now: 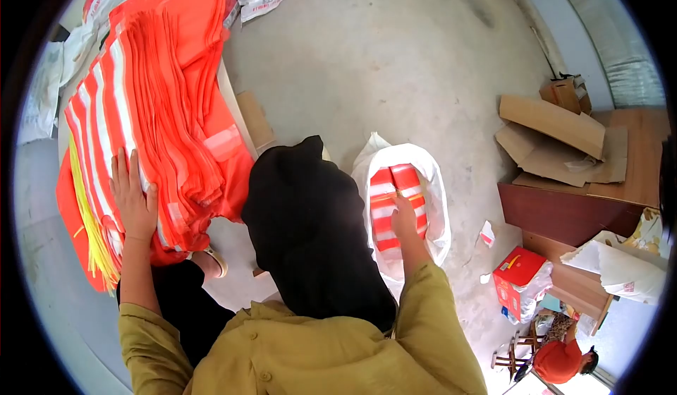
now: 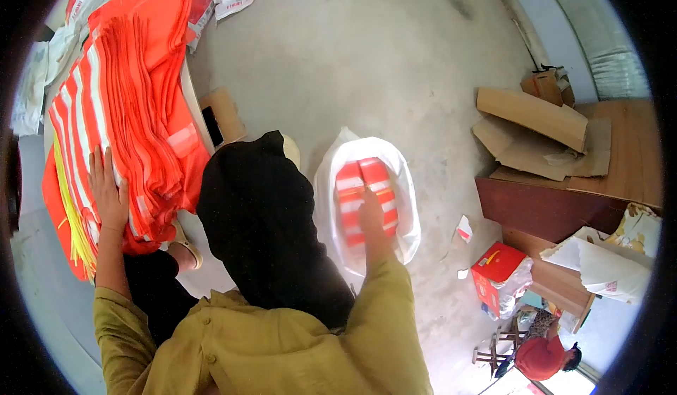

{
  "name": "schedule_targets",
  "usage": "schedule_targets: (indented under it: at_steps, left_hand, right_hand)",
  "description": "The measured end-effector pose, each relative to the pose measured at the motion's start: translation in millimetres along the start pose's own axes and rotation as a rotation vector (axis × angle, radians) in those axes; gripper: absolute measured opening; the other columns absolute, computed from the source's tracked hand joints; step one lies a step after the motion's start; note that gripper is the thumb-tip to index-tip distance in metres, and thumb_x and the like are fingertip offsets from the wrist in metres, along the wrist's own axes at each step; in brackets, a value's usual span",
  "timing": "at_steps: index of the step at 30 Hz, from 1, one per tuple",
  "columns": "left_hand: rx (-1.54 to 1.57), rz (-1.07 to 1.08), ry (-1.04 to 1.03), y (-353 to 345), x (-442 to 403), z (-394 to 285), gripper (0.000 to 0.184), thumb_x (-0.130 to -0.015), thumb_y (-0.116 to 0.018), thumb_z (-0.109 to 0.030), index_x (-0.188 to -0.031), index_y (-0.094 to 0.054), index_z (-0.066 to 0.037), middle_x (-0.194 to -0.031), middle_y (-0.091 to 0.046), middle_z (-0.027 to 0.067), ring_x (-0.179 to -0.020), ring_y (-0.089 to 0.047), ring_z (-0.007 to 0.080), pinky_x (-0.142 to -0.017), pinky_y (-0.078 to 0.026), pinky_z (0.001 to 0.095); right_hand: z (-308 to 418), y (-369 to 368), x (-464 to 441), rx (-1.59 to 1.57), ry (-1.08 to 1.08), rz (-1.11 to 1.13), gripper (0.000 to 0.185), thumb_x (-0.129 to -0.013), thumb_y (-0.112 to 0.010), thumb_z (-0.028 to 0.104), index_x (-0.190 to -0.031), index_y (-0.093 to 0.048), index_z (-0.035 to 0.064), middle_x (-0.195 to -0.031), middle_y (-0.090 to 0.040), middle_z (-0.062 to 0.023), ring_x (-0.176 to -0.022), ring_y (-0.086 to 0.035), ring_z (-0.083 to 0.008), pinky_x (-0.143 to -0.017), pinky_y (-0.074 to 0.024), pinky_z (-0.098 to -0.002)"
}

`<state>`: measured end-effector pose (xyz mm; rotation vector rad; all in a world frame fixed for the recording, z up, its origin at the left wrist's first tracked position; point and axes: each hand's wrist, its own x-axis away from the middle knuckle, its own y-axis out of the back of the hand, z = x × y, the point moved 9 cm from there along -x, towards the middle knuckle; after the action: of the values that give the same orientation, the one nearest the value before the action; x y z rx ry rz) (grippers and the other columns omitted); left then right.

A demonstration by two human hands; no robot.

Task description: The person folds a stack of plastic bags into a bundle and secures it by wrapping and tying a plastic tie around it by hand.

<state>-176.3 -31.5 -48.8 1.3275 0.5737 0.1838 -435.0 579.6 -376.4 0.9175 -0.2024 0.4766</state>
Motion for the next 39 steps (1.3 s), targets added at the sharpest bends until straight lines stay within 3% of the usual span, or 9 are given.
schedule_targets:
  at_steps: [5, 9, 13, 17, 18, 23, 28, 33, 39]
  left_hand:
    - [-0.032, 0.013, 0.002, -1, 0, -1, 0.073, -0.107, -0.042, -0.058, -0.167, -0.035, -0.017, -0.175, -0.028, 0.0137, -0.162, -0.022, 0.0391, -0.127, -0.019, 0.0629]
    - [-0.005, 0.001, -0.023, -1, 0, 0, 0.072, -0.106, -0.046, -0.054, -0.167, -0.035, -0.016, -0.174, -0.027, 0.0146, -0.161, -0.022, 0.0399, -0.126, -0.02, 0.0634]
    - [0.015, 0.038, 0.0, 3, -1, -2, 0.072, -0.103, -0.053, -0.044, -0.167, -0.035, -0.016, -0.174, -0.027, 0.0164, -0.161, -0.022, 0.0407, -0.126, -0.021, 0.0633]
    - [0.046, 0.128, 0.077, -5, 2, 4, 0.082, -0.094, -0.069, -0.033, -0.167, -0.036, -0.017, -0.176, -0.023, 0.0162, -0.162, -0.019, 0.0405, -0.127, -0.017, 0.0637]
    - [0.081, 0.109, 0.084, -6, 4, 3, 0.083, -0.092, -0.072, -0.031, -0.166, -0.036, -0.019, -0.176, -0.022, 0.0165, -0.162, -0.019, 0.0404, -0.127, -0.017, 0.0639]
    - [0.259, 0.177, 0.162, 14, -3, 0, 0.074, -0.097, -0.067, -0.03, -0.165, -0.04, -0.02, -0.175, -0.022, 0.0165, -0.162, -0.018, 0.0412, -0.127, -0.016, 0.0652]
    - [0.763, 0.014, 0.238, 42, -5, 33, 0.066, -0.096, -0.06, 0.002, -0.159, -0.045, -0.008, -0.165, -0.044, 0.0171, -0.157, -0.032, 0.0436, -0.128, -0.028, 0.0475]
    - [0.401, 0.022, 0.245, 71, 12, 75, 0.068, -0.087, -0.069, -0.004, -0.152, -0.053, -0.011, -0.164, -0.045, 0.0163, -0.155, -0.033, 0.045, -0.125, -0.027, 0.0648]
    - [0.372, 0.104, 0.365, 55, 42, 111, 0.076, -0.088, -0.074, -0.014, -0.158, -0.045, -0.013, -0.168, -0.037, 0.0175, -0.157, -0.028, 0.0452, -0.126, -0.025, 0.0618]
  right_hand:
    - [21, -19, 67, 0.395, 0.156, 0.009, 0.045, -0.092, -0.064, 0.002, -0.136, -0.068, 0.0107, -0.151, -0.051, -0.0206, -0.141, -0.047, -0.0411, -0.118, -0.0429, -0.0487]
    - [-17, -61, 73, 0.694, 0.06, 0.255, 0.063, -0.096, -0.066, 0.034, -0.153, -0.051, 0.0145, -0.167, -0.03, -0.0282, -0.152, -0.033, -0.0488, -0.124, -0.0345, -0.0513]
    - [-34, -64, 59, 0.521, -0.145, 0.449, 0.073, -0.095, -0.067, 0.047, -0.158, -0.046, 0.0158, -0.169, -0.022, -0.0329, -0.153, -0.029, -0.0541, -0.127, -0.03, -0.0539]
    - [-20, -59, 49, 0.658, 0.187, 0.482, 0.044, -0.088, -0.071, 0.026, -0.124, -0.069, 0.0017, -0.133, -0.061, -0.0285, -0.132, -0.051, -0.0486, -0.12, -0.037, -0.0569]
    - [-51, -60, 28, 0.178, 0.243, 0.294, 0.041, -0.089, -0.07, 0.023, -0.124, -0.07, 0.0013, -0.128, -0.066, -0.0283, -0.127, -0.057, -0.0461, -0.112, -0.0447, -0.0542]
    - [9, 15, -32, -0.019, 0.006, 0.018, 0.028, -0.1, -0.064, 0.014, -0.125, -0.071, 0.0053, -0.121, -0.073, -0.0205, -0.111, -0.07, -0.0337, -0.1, -0.0544, -0.0404]
    - [209, 107, -72, -0.282, 0.244, -0.11, 0.027, -0.103, -0.063, 0.009, -0.127, -0.069, -0.0021, -0.122, -0.074, -0.0117, -0.113, -0.069, -0.0217, -0.103, -0.0525, -0.0346]
    - [462, 128, -11, -0.425, 0.556, 0.056, 0.027, -0.103, -0.063, 0.004, -0.128, -0.068, -0.0021, -0.124, -0.073, -0.0088, -0.113, -0.068, -0.0174, -0.103, -0.0527, -0.0327]
    - [638, 25, 124, 0.17, 1.216, 0.287, 0.033, -0.091, -0.071, 0.005, -0.124, -0.072, 0.0039, -0.117, -0.075, -0.0154, -0.105, -0.073, -0.0317, -0.094, -0.0578, -0.0401]
